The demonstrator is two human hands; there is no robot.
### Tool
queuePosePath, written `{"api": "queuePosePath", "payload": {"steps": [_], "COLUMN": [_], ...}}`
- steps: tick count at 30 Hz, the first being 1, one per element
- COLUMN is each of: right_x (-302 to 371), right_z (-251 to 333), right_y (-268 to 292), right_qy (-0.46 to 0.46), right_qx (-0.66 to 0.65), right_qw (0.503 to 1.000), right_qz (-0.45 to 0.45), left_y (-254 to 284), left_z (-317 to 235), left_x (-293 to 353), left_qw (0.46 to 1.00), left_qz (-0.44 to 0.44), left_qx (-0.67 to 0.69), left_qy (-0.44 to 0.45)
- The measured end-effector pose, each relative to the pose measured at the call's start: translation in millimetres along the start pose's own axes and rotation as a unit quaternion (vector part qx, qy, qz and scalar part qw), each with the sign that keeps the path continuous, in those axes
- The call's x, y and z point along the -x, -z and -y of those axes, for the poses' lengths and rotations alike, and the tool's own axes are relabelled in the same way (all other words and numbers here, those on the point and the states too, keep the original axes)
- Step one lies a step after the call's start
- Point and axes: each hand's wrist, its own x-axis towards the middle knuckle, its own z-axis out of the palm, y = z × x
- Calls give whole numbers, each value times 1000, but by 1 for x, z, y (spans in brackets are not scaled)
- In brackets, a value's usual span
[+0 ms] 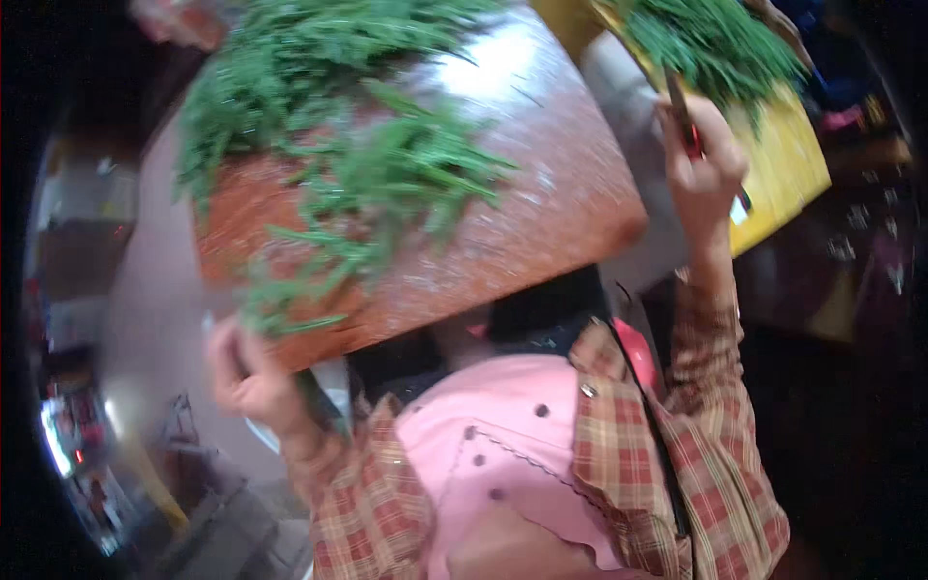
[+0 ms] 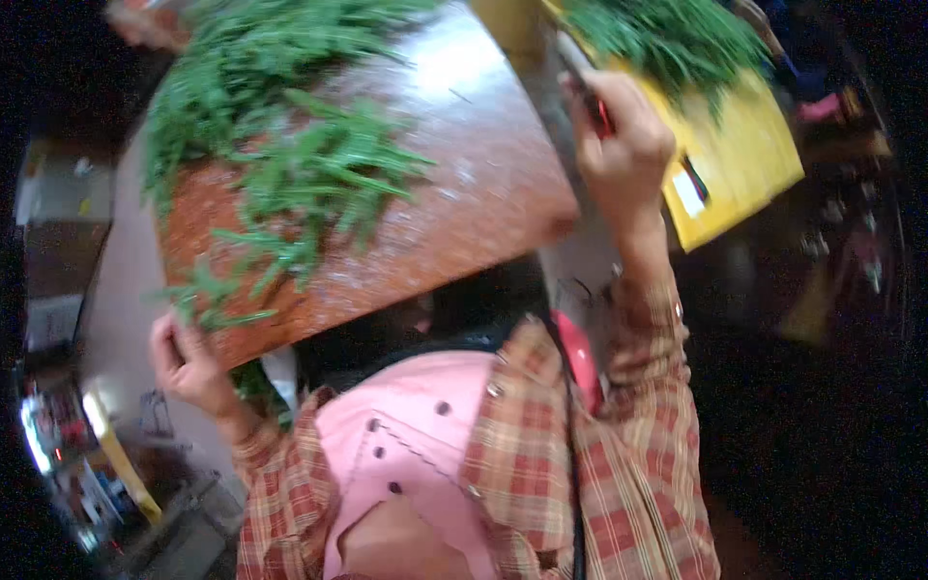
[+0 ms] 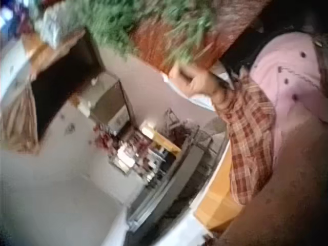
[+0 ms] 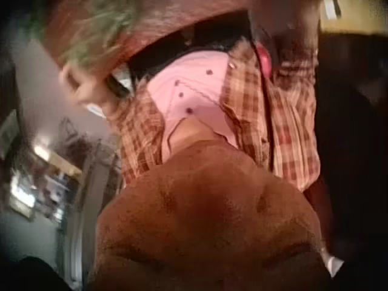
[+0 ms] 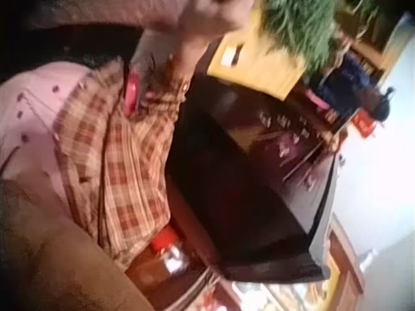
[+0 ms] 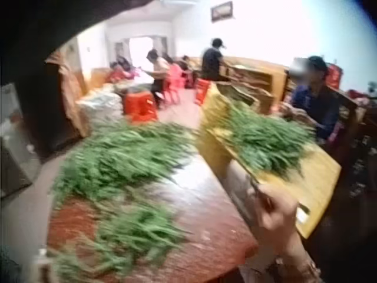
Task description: Trimming and shaping green plant branches using pliers.
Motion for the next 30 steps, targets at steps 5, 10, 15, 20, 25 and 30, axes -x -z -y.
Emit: {"api": "queuePosePath", "payload": {"steps": [5, 10, 15, 20, 25, 30], "right_x": [29, 75, 89, 53, 24, 19], "right_z": [-62, -112, -124, -83, -35, -8], "right_y": [6, -28, -22, -9, -4, -2], "right_qy": [-336, -287, -304, -259, -180, -103], "right_qx": [-280, -80, -177, -228, -247, -207], "right_qw": [899, 941, 928, 934, 947, 967], "right_qz": [38, 161, 123, 97, 100, 104], "left_y": [49, 64, 110, 157, 230, 173], "left_z": [43, 34, 51, 78, 145, 136], "left_x": [-17, -21, -16, 27, 89, 86], "left_qw": [982, 957, 947, 881, 875, 843], "left_qz": [-48, -168, -155, -271, 3, 150], "left_qx": [141, 117, 130, 209, -135, -456], "left_qy": [119, 204, 251, 326, 464, 245]}}
